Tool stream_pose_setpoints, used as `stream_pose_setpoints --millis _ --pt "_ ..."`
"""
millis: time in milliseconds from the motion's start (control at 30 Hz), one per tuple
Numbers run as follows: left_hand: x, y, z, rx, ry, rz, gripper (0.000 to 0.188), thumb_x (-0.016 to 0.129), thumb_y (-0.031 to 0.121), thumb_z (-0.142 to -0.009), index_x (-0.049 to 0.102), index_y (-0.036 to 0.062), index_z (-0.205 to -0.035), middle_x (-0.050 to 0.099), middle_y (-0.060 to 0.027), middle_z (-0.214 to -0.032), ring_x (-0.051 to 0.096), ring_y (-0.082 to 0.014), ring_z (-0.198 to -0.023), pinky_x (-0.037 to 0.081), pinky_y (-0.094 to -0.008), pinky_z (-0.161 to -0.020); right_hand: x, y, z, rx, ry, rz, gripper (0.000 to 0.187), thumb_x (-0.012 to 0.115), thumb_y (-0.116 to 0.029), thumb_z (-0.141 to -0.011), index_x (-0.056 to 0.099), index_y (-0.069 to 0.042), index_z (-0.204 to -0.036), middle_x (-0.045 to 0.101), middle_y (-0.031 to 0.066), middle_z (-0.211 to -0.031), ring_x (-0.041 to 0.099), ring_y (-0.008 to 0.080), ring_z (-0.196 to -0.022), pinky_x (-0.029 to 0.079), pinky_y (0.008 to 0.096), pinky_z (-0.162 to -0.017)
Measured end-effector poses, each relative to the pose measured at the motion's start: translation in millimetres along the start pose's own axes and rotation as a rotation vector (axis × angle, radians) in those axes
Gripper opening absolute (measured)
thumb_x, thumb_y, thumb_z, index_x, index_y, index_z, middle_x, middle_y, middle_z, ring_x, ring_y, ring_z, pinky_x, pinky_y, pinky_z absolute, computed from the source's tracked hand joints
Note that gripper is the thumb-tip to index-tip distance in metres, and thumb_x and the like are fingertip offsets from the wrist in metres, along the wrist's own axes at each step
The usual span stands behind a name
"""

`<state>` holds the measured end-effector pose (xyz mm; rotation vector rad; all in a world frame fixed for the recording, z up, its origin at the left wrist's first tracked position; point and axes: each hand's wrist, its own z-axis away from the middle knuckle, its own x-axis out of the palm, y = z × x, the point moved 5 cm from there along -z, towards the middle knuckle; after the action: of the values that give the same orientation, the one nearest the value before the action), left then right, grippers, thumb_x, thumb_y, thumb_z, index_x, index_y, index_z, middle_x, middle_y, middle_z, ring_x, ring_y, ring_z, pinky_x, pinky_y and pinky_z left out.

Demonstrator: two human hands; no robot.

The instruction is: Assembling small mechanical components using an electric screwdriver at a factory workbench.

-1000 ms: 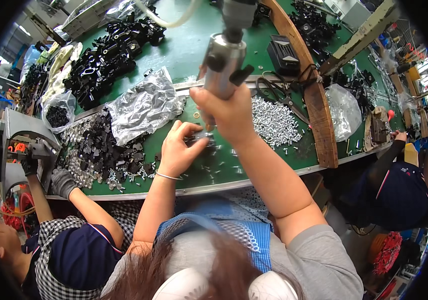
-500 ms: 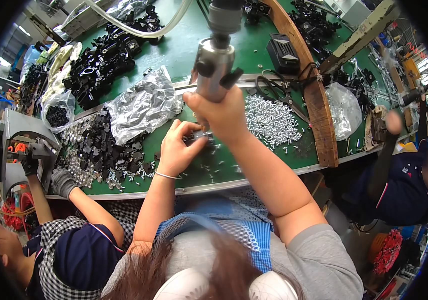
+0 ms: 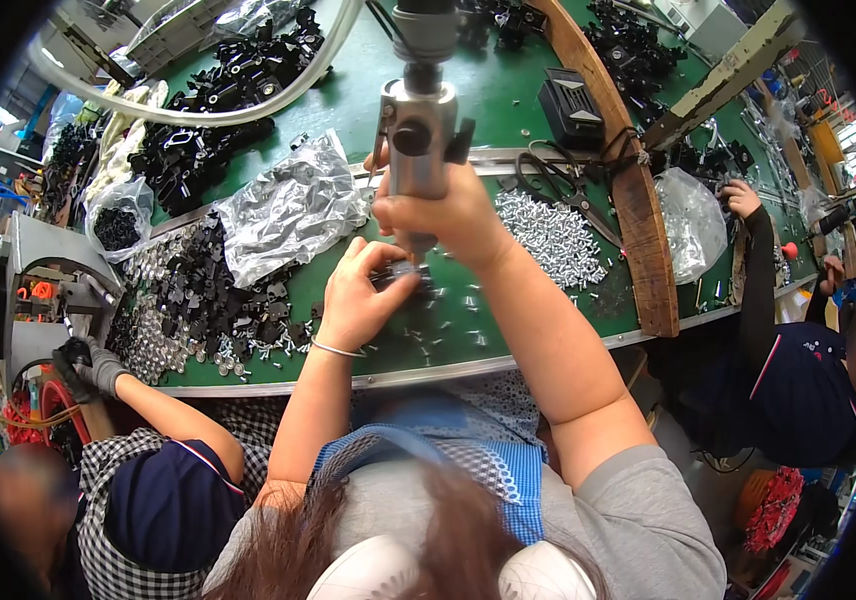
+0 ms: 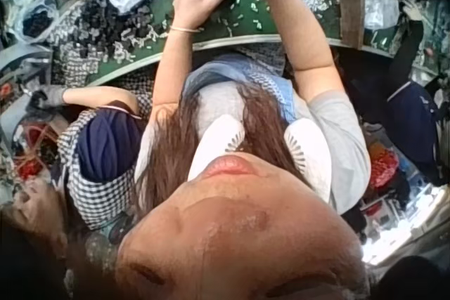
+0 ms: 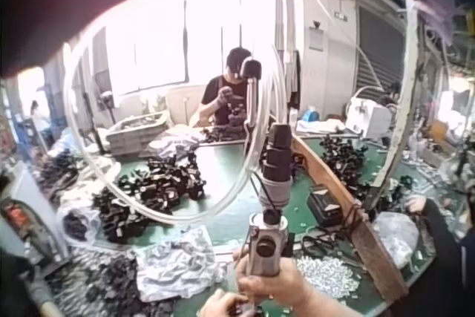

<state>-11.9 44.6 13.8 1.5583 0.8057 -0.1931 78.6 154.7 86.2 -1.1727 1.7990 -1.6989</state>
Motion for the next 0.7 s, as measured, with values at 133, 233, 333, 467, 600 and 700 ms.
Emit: stream_pose_setpoints --millis 133,233,333,467,600,700 --pt "0.2 -0.8 0.4 0.001 0.004 0.002 0.024 0.074 0.021 -0.072 0.064 0.0078 -0.09 0.054 -0.0078 -0.081 0.058 -0.0242 -0.076 0.047 -0.0345 -0.069 5.5 -5.4 5.0 -0.017 0.091 0.043 0.046 0.067 -0.008 -0.077 0.048 0.007 -0.116 0.063 0.0087 -0.076 0.06 0.0133 -0.063 0.046 0.0238 -0.052" --pt "-0.9 -0.5 0.1 -0.01 0.001 0.002 0.024 0.074 0.021 -0.072 0.064 0.0077 -0.09 0.054 -0.0078 -0.081 0.058 -0.0242 -0.076 0.047 -0.0345 -0.07 11.2 -5.0 10.5 -0.033 0.177 0.077 0.046 0.069 -0.007 -0.078 0.049 0.007 -0.117 0.063 0.0074 -0.076 0.059 0.0115 -0.06 0.045 0.0235 -0.051" --pt "-1.6 -0.4 0.5 -0.004 -0.002 -0.012 0.024 0.074 0.021 -0.072 0.064 0.0074 -0.089 0.054 -0.008 -0.081 0.058 -0.0243 -0.077 0.047 -0.0347 -0.07 14.2 -1.7 11.5 -0.052 0.244 0.091 0.046 0.071 -0.007 -0.079 0.051 0.007 -0.118 0.063 0.0063 -0.076 0.058 0.0099 -0.057 0.045 0.0234 -0.051" --pt "-1.2 0.6 0.2 -0.01 -0.005 -0.003 0.024 0.074 0.021 -0.072 0.064 0.0071 -0.089 0.054 -0.0081 -0.081 0.058 -0.0244 -0.077 0.047 -0.035 -0.07 12.0 2.9 8.8 -0.08 0.297 0.122 0.044 0.072 -0.008 -0.079 0.052 0.004 -0.117 0.063 0.0057 -0.076 0.056 0.0087 -0.054 0.045 0.0233 -0.05" --pt "1.3 -1.2 0.2 -0.052 -0.056 -0.018 0.025 0.073 0.027 -0.073 0.065 0.0146 -0.093 0.054 -0.0062 -0.088 0.058 -0.0265 -0.088 0.048 -0.0383 -0.074 8.7 1.2 5.2 0.032 0.183 0.07 0.046 0.071 -0.007 -0.079 0.051 0.003 -0.119 0.063 0.006 -0.075 0.056 0.0094 -0.055 0.045 0.0236 -0.05" --pt "0.1 -2.5 -0.1 -0.047 -0.058 -0.011 0.025 0.073 0.027 -0.073 0.065 0.0147 -0.093 0.054 -0.0063 -0.088 0.058 -0.0265 -0.088 0.048 -0.0384 -0.074 6.3 -0.7 1.7 0.034 0.068 0.017 0.048 0.071 -0.007 -0.079 0.048 0.002 -0.121 0.062 0.0071 -0.077 0.057 0.0104 -0.057 0.046 0.0243 -0.051"
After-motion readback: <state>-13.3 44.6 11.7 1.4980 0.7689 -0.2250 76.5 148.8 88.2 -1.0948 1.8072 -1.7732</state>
